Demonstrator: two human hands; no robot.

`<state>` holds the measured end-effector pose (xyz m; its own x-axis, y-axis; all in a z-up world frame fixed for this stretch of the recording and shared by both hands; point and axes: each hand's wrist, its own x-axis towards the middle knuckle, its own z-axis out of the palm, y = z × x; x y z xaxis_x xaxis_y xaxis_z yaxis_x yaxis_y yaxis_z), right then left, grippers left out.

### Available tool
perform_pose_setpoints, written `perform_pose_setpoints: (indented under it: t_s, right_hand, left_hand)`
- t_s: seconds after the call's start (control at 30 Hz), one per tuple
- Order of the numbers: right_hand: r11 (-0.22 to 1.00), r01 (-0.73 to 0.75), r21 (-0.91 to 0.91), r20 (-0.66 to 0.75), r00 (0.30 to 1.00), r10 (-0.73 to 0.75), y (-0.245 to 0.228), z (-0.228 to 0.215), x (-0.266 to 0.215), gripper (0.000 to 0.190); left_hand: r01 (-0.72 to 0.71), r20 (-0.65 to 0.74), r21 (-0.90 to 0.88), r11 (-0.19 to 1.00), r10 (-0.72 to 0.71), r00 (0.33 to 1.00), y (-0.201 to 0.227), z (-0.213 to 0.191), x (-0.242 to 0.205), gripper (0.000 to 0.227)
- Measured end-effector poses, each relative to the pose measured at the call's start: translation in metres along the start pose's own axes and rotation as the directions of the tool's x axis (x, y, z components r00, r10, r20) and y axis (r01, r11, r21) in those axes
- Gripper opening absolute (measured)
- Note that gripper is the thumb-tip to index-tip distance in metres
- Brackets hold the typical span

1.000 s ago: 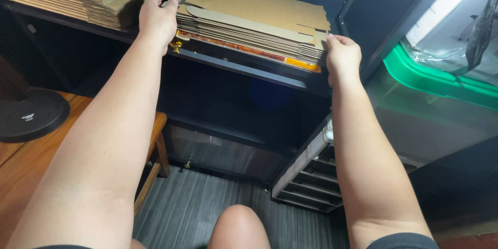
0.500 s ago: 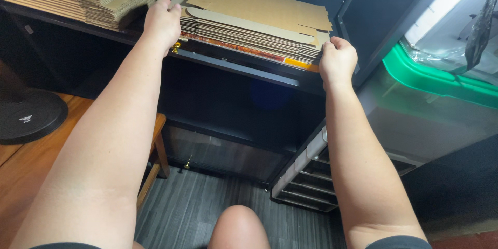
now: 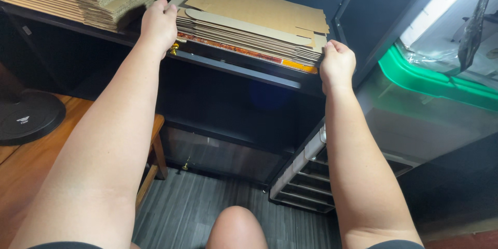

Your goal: The person places flat cardboard pieces onto a shelf, then picks up stacks of clear plastic sleeves and places them on the same shelf. The person handles the cardboard and sleeves by hand, moving them from a wooden surface to the shelf.

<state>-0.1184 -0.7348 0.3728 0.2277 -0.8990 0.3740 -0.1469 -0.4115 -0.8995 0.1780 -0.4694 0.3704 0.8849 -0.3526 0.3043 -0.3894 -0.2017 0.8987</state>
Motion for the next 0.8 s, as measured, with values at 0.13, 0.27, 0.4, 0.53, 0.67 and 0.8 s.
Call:
perform_pose_setpoints:
  t_s: [0.13,0.27,0.4,0.53,0.67,0.8]
  right_hand:
    - [1.000,0.013,0.009,0.010,1.000,-0.013,0.010,-0.007,-0.001,0.056]
    - [0.907,0.422,0.010,-0.134,0.899,-0.417,0.023,-0.016,-0.021,0.043]
    - [0.721,0.690,0.060,-0.209,0.715,-0.667,0.014,-0.023,-0.093,0.025]
    - [0.601,0.793,0.104,-0.221,0.607,-0.763,0.043,-0.010,-0.139,0.020]
    - [0.665,0.735,0.137,-0.094,0.677,-0.729,0.082,0.012,-0.197,0.019]
    - [0.800,0.568,0.192,0.142,0.791,-0.595,0.139,0.035,-0.265,0.021]
  left_hand:
    - [-0.030,-0.045,-0.032,0.999,0.028,0.999,0.005,-0.008,-0.020,0.056]
    - [-0.185,-0.296,0.032,0.982,0.186,0.937,-0.018,-0.013,-0.026,0.047]
    - [-0.472,-0.468,0.133,0.871,0.475,0.745,-0.042,-0.029,-0.071,0.034]
    - [-0.522,-0.465,0.171,0.836,0.536,0.705,-0.083,-0.036,-0.151,0.035]
    - [-0.350,-0.408,0.135,0.927,0.373,0.833,-0.156,-0.035,-0.236,0.039]
    - [-0.092,-0.291,0.160,0.983,0.136,0.947,-0.265,-0.048,-0.309,0.036]
